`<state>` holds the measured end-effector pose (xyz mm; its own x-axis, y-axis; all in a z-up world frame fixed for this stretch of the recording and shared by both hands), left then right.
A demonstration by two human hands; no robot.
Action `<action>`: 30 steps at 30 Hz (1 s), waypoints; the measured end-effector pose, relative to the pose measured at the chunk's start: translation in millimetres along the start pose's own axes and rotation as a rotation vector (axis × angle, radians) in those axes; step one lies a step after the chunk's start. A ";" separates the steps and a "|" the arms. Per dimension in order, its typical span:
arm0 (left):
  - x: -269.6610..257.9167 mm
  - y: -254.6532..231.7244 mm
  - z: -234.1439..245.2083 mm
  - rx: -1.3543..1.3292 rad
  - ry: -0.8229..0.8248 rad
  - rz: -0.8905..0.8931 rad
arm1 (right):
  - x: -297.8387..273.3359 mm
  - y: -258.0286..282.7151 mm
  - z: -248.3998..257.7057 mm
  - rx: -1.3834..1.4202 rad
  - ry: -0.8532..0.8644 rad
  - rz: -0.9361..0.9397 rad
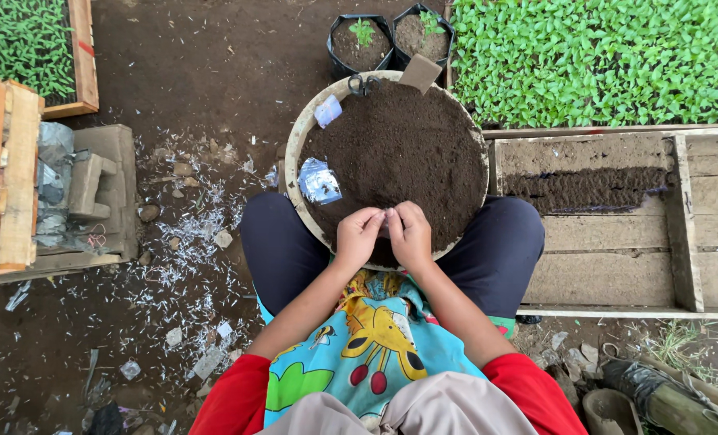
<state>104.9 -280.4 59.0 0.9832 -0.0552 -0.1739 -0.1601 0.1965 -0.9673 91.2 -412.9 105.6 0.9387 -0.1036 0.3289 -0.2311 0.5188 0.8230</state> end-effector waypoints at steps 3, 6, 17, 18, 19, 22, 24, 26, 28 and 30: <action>0.9 38.7 -8.3 -0.162 0.007 0.136 | -4.0 -7.1 4.9 0.041 -0.056 -0.014; 4.8 47.5 -13.6 -0.241 0.047 0.183 | -6.9 -14.6 3.7 0.089 -0.075 -0.041; 9.9 18.5 2.4 -0.095 0.032 0.082 | 6.1 48.4 24.5 0.095 0.006 0.140; 8.5 9.6 5.3 -0.047 0.029 0.059 | 6.2 47.5 21.3 0.072 0.052 0.119; 7.3 8.0 6.3 -0.048 0.032 0.058 | 5.9 47.3 22.7 0.069 0.050 0.118; 3.3 -0.7 13.1 0.050 0.014 0.012 | 3.7 30.9 18.1 0.064 0.095 0.027; -0.9 -12.9 16.6 0.132 0.003 -0.090 | -2.6 6.7 9.8 0.089 0.136 -0.070; -5.4 -24.8 21.9 0.169 0.012 -0.113 | -12.0 -15.7 1.5 0.123 0.167 -0.132; -7.4 -31.0 25.1 0.205 0.023 -0.135 | -19.7 -30.5 -5.7 0.155 0.197 -0.195; -9.1 -38.6 22.3 0.168 0.075 -0.229 | -27.2 -37.6 -16.3 0.244 0.267 -0.278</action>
<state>104.1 -265.6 102.0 0.9818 -0.1880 0.0265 0.0885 0.3298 -0.9399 78.5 -415.7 58.1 0.9993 0.0280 -0.0246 0.0156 0.2841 0.9587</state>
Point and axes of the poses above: each hand's wrist, its own x-axis towards the middle knuckle, its own z-axis out of the back of the hand, y = z × x, the point moved 10 cm from there along x, towards the middle knuckle
